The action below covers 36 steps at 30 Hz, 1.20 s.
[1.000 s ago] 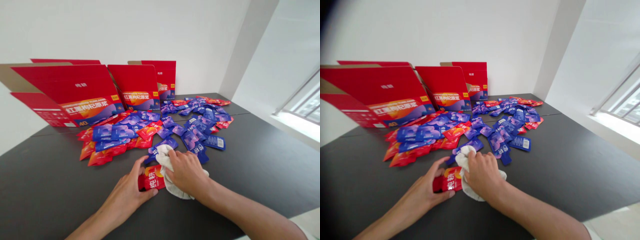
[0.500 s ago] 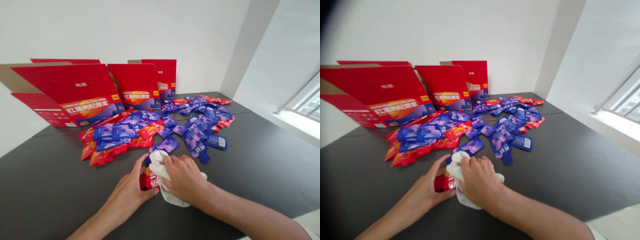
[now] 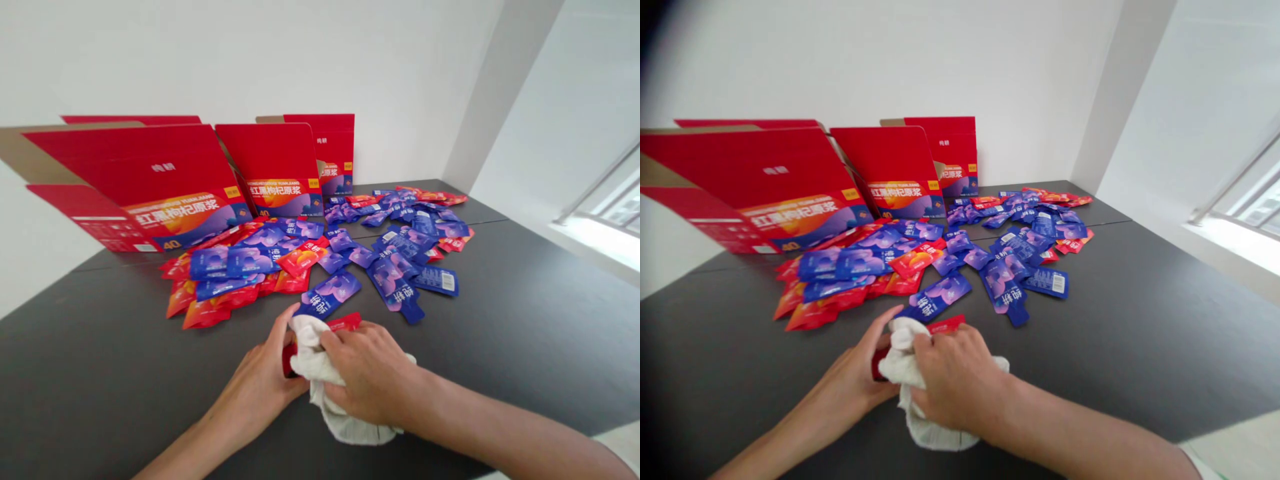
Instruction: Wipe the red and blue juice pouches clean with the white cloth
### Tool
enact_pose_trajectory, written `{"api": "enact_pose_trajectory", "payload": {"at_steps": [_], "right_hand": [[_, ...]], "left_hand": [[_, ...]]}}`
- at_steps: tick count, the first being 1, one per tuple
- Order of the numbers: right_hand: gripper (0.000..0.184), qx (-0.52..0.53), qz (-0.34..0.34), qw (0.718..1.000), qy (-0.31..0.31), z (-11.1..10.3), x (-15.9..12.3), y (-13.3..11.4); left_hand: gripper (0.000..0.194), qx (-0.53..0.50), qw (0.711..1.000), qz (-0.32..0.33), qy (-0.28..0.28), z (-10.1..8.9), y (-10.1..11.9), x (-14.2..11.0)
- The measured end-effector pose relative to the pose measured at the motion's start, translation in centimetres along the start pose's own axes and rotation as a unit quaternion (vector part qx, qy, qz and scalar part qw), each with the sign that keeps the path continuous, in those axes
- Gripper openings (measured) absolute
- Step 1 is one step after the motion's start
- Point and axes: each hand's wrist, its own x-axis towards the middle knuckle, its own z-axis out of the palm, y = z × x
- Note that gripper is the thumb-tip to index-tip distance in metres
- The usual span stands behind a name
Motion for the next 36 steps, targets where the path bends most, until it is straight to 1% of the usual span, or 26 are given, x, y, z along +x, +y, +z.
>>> {"api": "enact_pose_trajectory", "payload": {"at_steps": [2, 4, 7, 9, 11, 12, 13, 16, 17, 18, 19, 21, 24, 25, 27, 30, 32, 34, 36], "right_hand": [[0.038, -0.016, 0.041, 0.999, 0.006, 0.0, 0.0, 0.3], [0.041, -0.036, 0.088, 0.995, 0.010, -0.4, 0.0, 0.8], [0.044, -0.051, 0.129, 0.990, 0.005, -1.2, 0.1, 1.8], [0.041, -0.061, 0.156, 0.986, 0.002, -1.6, 0.3, 2.3], [0.037, -0.073, 0.182, 0.981, 0.012, -1.7, 0.5, 2.5], [0.037, -0.073, 0.183, 0.980, 0.021, -1.6, 0.6, 2.5], [0.037, -0.067, 0.168, 0.983, 0.028, -1.4, 0.6, 2.3], [0.042, -0.017, 0.056, 0.998, 0.026, -0.5, 0.7, 1.4], [0.042, -0.001, 0.024, 0.999, 0.022, -0.2, 0.7, 1.1], [0.042, 0.007, 0.011, 1.000, 0.022, 0.0, 0.7, 1.0], [0.043, 0.006, 0.019, 0.999, 0.026, 0.1, 0.8, 1.1], [0.042, -0.016, 0.079, 0.996, 0.043, 0.0, 1.0, 1.8], [0.039, -0.045, 0.192, 0.978, 0.070, -0.8, 1.5, 4.0], [0.038, -0.047, 0.218, 0.972, 0.077, -1.1, 1.6, 4.7], [0.037, -0.045, 0.249, 0.964, 0.089, -1.5, 1.9, 5.8], [0.037, -0.036, 0.251, 0.962, 0.101, -1.6, 2.1, 6.6], [0.037, -0.032, 0.241, 0.965, 0.100, -1.3, 2.1, 6.7], [0.038, -0.027, 0.230, 0.969, 0.086, -1.0, 2.2, 6.6], [0.038, -0.021, 0.219, 0.973, 0.067, -0.8, 2.2, 6.5]], "left_hand": [[0.083, 0.009, 1.000, -0.006, 0.004, 0.1, -0.2, 0.0], [0.076, 0.016, 1.000, -0.011, 0.010, 0.0, -0.4, 0.0], [0.068, 0.005, 1.000, -0.012, 0.017, -0.1, -0.5, 0.0], [0.066, -0.004, 1.000, -0.016, 0.017, -0.1, -0.7, 0.0], [0.065, -0.009, 1.000, -0.018, 0.015, -0.1, -0.8, 0.2], [0.065, -0.013, 1.000, -0.017, 0.013, -0.1, -0.8, 0.3], [0.064, -0.018, 1.000, -0.013, 0.011, -0.1, -0.9, 0.3], [0.062, -0.038, 0.999, 0.005, 0.005, 0.1, -1.0, 0.5], [0.060, -0.042, 0.999, 0.009, 0.005, 0.1, -1.0, 0.6], [0.058, -0.047, 0.999, 0.013, 0.004, 0.1, -1.0, 0.6], [0.056, -0.051, 0.999, 0.014, 0.002, 0.0, -1.0, 0.6], [0.054, -0.054, 0.999, 0.008, 0.001, -0.5, -0.9, 0.7], [0.055, -0.052, 0.999, -0.010, 0.001, -2.0, -0.8, 0.7], [0.057, -0.055, 0.998, -0.019, 0.005, -2.8, -0.7, 0.7], [0.062, -0.061, 0.996, -0.045, 0.042, -4.5, -0.8, 0.9], [0.066, -0.072, 0.986, -0.080, 0.126, -7.1, -1.5, 1.7], [0.065, -0.073, 0.979, -0.081, 0.171, -8.6, -2.8, 2.7], [0.065, -0.015, 0.974, -0.084, 0.212, -9.7, -4.4, 4.0], [0.066, 0.104, 0.965, -0.098, 0.220, -10.3, -5.9, 5.0]]}}
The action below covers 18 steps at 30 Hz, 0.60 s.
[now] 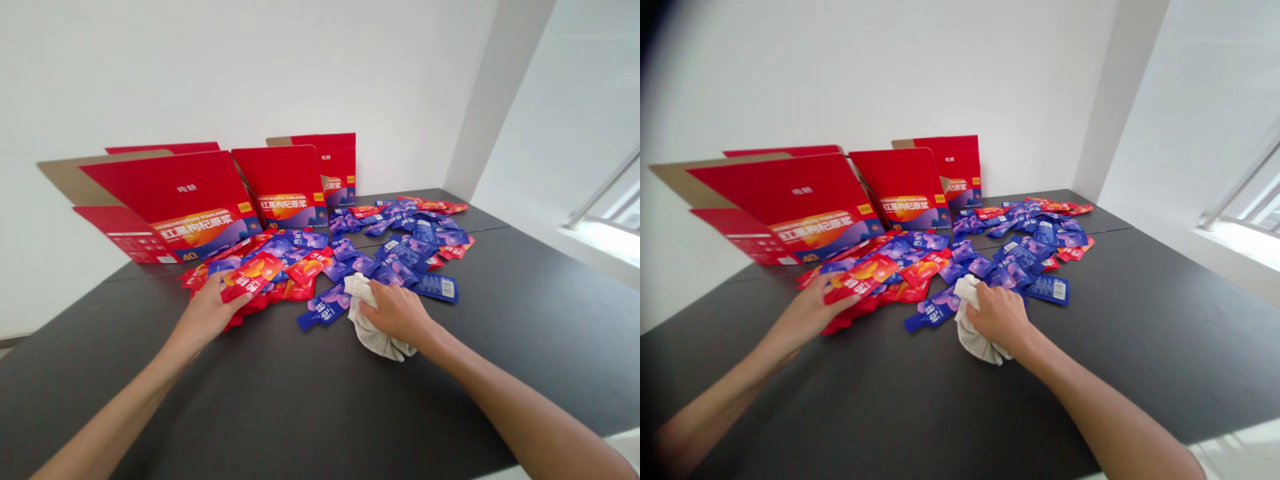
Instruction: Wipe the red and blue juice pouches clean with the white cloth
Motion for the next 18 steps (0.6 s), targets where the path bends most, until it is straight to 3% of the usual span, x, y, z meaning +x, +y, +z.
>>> {"api": "enact_pose_trajectory", "payload": {"at_steps": [3, 7, 8, 10, 13, 15, 18], "right_hand": [[0.038, 0.005, -0.009, 1.000, -0.012, 0.0, -0.1, -0.1], [0.038, 0.011, -0.019, 1.000, -0.011, -0.1, -0.3, -0.3], [0.038, 0.010, -0.021, 1.000, -0.011, -0.1, -0.3, -0.4], [0.038, 0.008, -0.027, 0.999, -0.016, 0.0, -0.4, -0.4], [0.039, 0.009, -0.038, 0.999, -0.021, 0.1, -0.3, -0.4], [0.038, 0.010, -0.042, 0.999, -0.020, 0.3, -0.2, -0.4], [0.038, 0.012, -0.045, 0.999, -0.016, 0.4, -0.1, -0.3]], "left_hand": [[0.068, 0.177, 0.982, 0.044, 0.041, 0.4, -0.5, 0.6], [0.070, 0.242, 0.941, 0.174, 0.162, 1.2, 1.9, 0.3], [0.068, 0.237, 0.936, 0.213, 0.150, 1.6, 2.7, 0.5], [0.064, 0.241, 0.931, 0.267, 0.064, 2.7, 4.1, 1.4], [0.069, 0.266, 0.922, 0.271, -0.070, 4.7, 5.4, 3.6], [0.072, 0.274, 0.919, 0.266, -0.100, 5.7, 5.9, 4.7], [0.066, 0.279, 0.916, 0.274, -0.089, 6.6, 6.3, 5.2]]}}
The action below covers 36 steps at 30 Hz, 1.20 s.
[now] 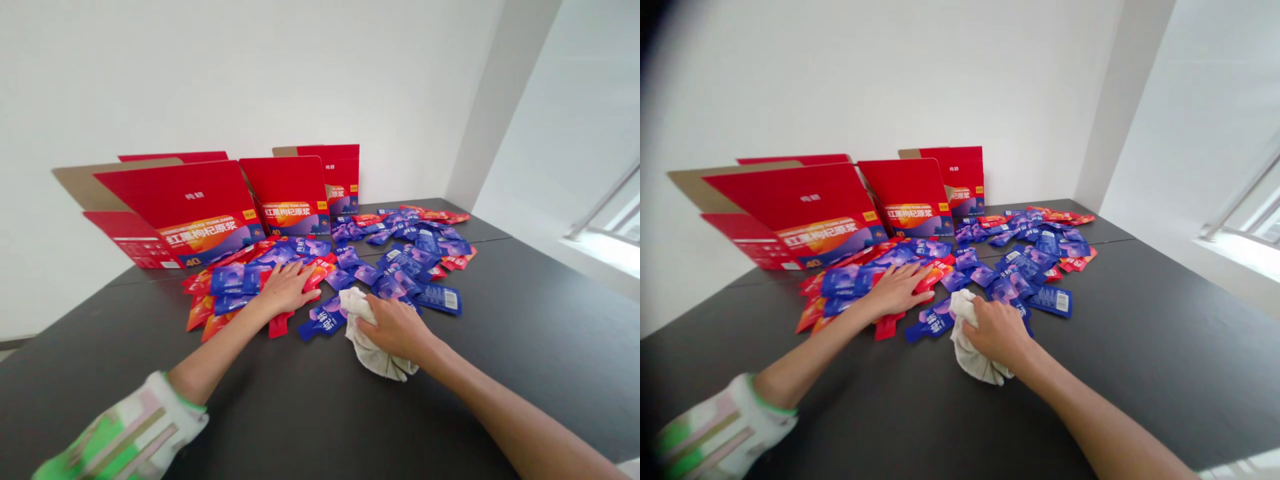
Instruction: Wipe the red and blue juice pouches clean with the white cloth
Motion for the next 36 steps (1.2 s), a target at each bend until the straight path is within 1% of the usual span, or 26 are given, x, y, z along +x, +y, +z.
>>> {"api": "enact_pose_trajectory", "payload": {"at_steps": [5, 9, 11, 13, 14, 16, 18, 19, 21, 23, 24, 26, 29, 31, 36], "right_hand": [[0.039, 0.007, 0.003, 1.000, -0.007, 0.1, 0.1, 0.1], [0.040, 0.020, 0.007, 1.000, -0.007, -0.1, 0.4, 0.2], [0.040, 0.027, 0.015, 1.000, 0.002, -0.4, 0.5, 0.4], [0.040, 0.034, 0.037, 0.999, 0.013, -0.9, 0.6, 0.7], [0.040, 0.038, 0.051, 0.998, 0.020, -1.2, 0.7, 0.8], [0.040, 0.047, 0.079, 0.995, 0.039, -1.9, 0.7, 1.2], [0.041, 0.050, 0.104, 0.992, 0.056, -2.5, 0.7, 1.6], [0.042, 0.047, 0.113, 0.991, 0.060, -2.8, 0.7, 1.8], [0.045, 0.038, 0.126, 0.989, 0.061, -3.0, 0.7, 2.1], [0.045, 0.035, 0.131, 0.989, 0.058, -3.1, 0.7, 2.1], [0.044, 0.037, 0.128, 0.989, 0.059, -3.0, 0.6, 1.9], [0.042, 0.046, 0.110, 0.991, 0.058, -2.9, 0.5, 1.5], [0.037, 0.067, 0.047, 0.996, 0.046, -2.8, -0.3, 0.1], [0.035, 0.077, 0.001, 0.997, 0.029, -2.6, -1.2, -1.0], [0.033, 0.078, -0.099, 0.992, -0.021, -1.4, -3.3, -3.9]], "left_hand": [[0.042, 0.027, 0.998, 0.002, 0.048, 0.2, 0.6, 0.1], [0.034, 0.054, 0.994, -0.025, 0.088, -0.5, 0.6, 0.1], [0.032, 0.064, 0.991, -0.032, 0.110, -1.3, 0.8, -0.7], [0.032, 0.068, 0.990, -0.023, 0.125, -2.0, 1.3, -2.4], [0.032, 0.067, 0.989, -0.011, 0.133, -2.1, 1.7, -3.5], [0.034, 0.058, 0.985, 0.043, 0.156, -2.0, 2.7, -6.2], [0.037, 0.034, 0.972, 0.136, 0.188, -1.3, 3.8, -9.1], [0.039, 0.020, 0.964, 0.182, 0.193, -0.8, 4.3, -10.3], [0.041, 0.001, 0.952, 0.250, 0.179, 0.0, 5.3, -12.4], [0.041, -0.007, 0.951, 0.272, 0.148, 0.4, 6.0, -13.6], [0.041, -0.014, 0.954, 0.268, 0.133, 0.4, 6.4, -13.9], [0.040, -0.046, 0.965, 0.235, 0.104, 0.0, 7.0, -14.0], [0.047, -0.125, 0.975, 0.176, 0.054, -0.9, 7.7, -13.8], [0.050, -0.178, 0.972, 0.149, 0.034, -1.1, 8.0, -13.7], [0.051, -0.299, 0.953, 0.046, 0.030, -0.6, 8.6, -13.5]]}}
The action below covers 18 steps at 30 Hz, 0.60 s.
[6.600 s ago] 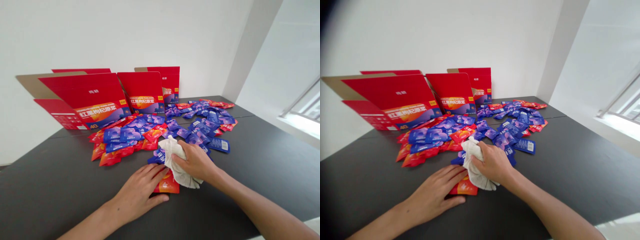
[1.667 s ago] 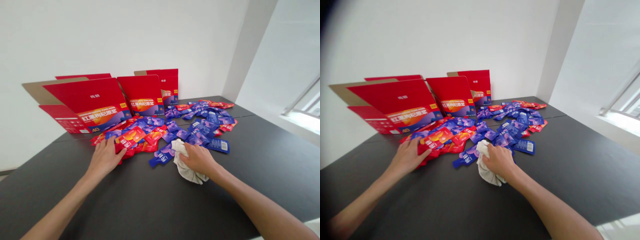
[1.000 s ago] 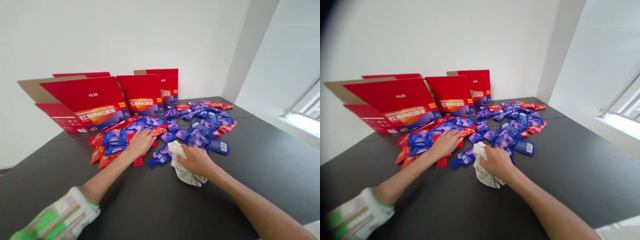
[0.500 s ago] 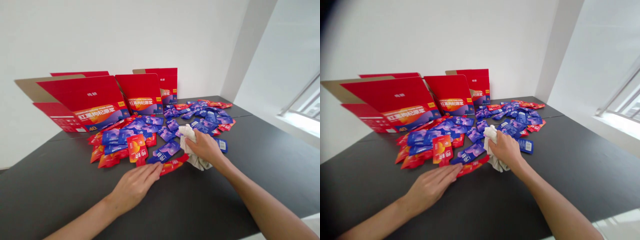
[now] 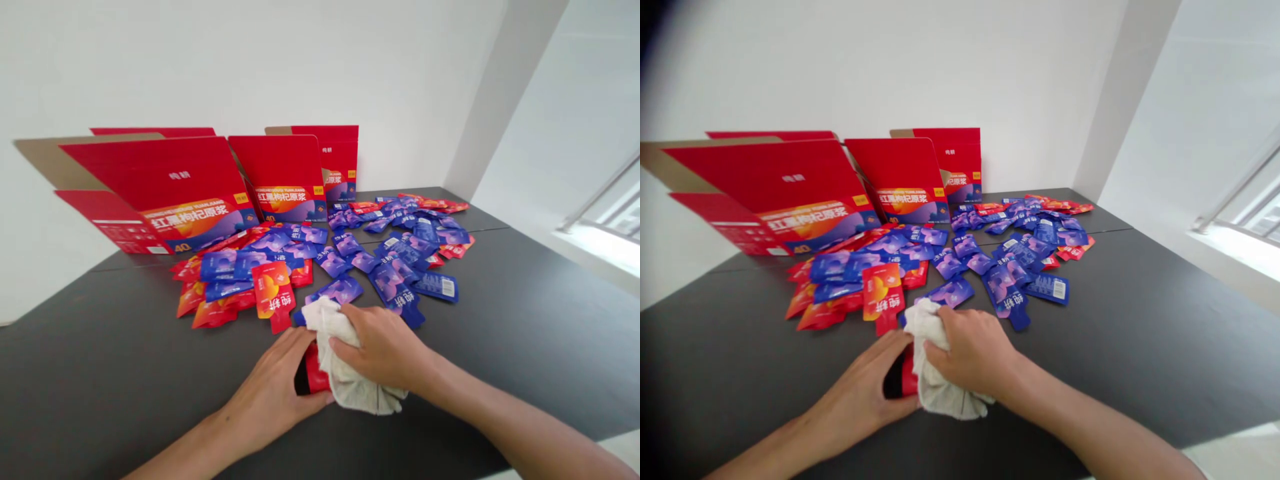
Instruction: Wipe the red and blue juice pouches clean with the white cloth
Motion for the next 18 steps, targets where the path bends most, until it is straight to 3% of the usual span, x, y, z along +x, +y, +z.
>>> {"api": "enact_pose_trajectory", "payload": {"at_steps": [4, 9, 15, 18], "right_hand": [[0.031, -0.024, -0.041, 0.998, -0.028, 0.9, -0.5, -0.4], [0.039, -0.111, 0.085, 0.990, -0.020, 0.5, 0.1, 0.8], [0.038, -0.079, -0.077, 0.994, -0.026, 1.1, 0.1, 0.0], [0.037, -0.092, -0.025, 0.995, -0.021, 1.1, -0.1, 0.2]], "left_hand": [[0.059, -0.061, 0.997, -0.046, -0.011, 0.2, -0.2, 0.3], [0.080, -0.080, 0.994, -0.079, -0.014, 0.7, -1.0, 0.4], [0.081, -0.091, 0.994, -0.056, -0.002, 1.3, -1.5, 0.4], [0.092, -0.090, 0.993, -0.070, -0.001, 1.3, -1.6, 0.4]]}}
